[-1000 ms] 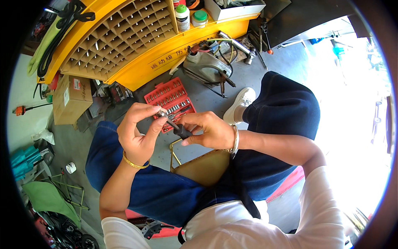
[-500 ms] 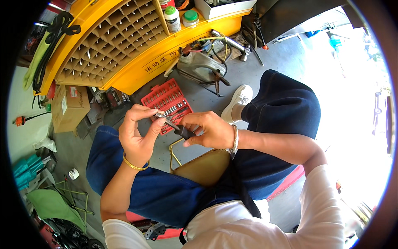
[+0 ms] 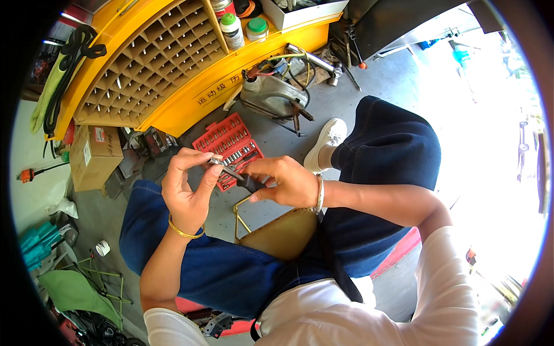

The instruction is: The person sits on a low stool in a workshop and assembles a socket wrench. They pick up a socket from a red tray, attach it to a ratchet handle, and then insert an extension bar into the socket. The person handles the tools with both hands, checking the fit of the components.

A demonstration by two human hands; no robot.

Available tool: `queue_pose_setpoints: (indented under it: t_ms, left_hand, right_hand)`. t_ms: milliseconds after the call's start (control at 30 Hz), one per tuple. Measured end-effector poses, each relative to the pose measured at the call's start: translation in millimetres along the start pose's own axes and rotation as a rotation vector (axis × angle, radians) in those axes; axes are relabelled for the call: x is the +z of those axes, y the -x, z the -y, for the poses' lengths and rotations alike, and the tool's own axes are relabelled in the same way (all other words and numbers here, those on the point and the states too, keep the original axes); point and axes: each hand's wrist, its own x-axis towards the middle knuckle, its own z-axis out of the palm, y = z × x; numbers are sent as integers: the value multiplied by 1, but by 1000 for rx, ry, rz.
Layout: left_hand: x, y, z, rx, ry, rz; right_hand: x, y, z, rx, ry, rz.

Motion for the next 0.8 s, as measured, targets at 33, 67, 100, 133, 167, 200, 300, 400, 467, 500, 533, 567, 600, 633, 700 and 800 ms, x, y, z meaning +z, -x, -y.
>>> queue_pose_setpoints:
  t_ms: [33,67,100,133,167,200,300,400,467,500,533,567,600,633,700,800]
  left_hand:
    - [0,0,0,-1,-10,-1]
    - [1,0,0,-2,-19,-3]
    - [0,0,1,-4,-21,-3]
    - [-1,1,2,-7,-23,-4]
    - [-1,1,3,-9,-25,-4]
    - [0,0,2,-8,-23,-2]
    - [1,-1,0,-3,-21,3]
    - [0,2,3,-11,-22,2]
    - [-2,3,3,-40,-14,-12]
    - [-2,3,2,-41,-13,-10]
    - [-1,3,2,-42,-13,-7]
    - [0,3,1,-43,-13,-4]
    - [0,4,2,-43,-17,10]
    - [-1,6,4,-43,-21,25]
    - [-2,8,5,-46,-28,25]
    - [-3,11,8,-71,-26,-2]
  right_hand:
    - [-1,0,0,15,-2,7]
    - [-2,0,2,30,-3,14]
    - [-3,0,3,44,-5,21]
    - [-3,0,3,33,-24,20]
    - [-2,1,3,22,-43,20]
    - [-1,1,2,12,-61,18]
    - [2,0,-3,-6,-2,-56]
    - [-2,0,-3,15,-13,-10]
    - [-2,2,0,12,-36,-6]
    - [-1,3,1,12,-47,-5]
    - [-1,3,0,12,-28,-17]
    - [0,3,-3,12,-8,-30]
    - [1,3,-5,14,14,-45]
    - [1,4,-8,-2,25,-58]
    - [2,4,-9,-45,5,-66]
    - [0,6,-4,-25,6,0]
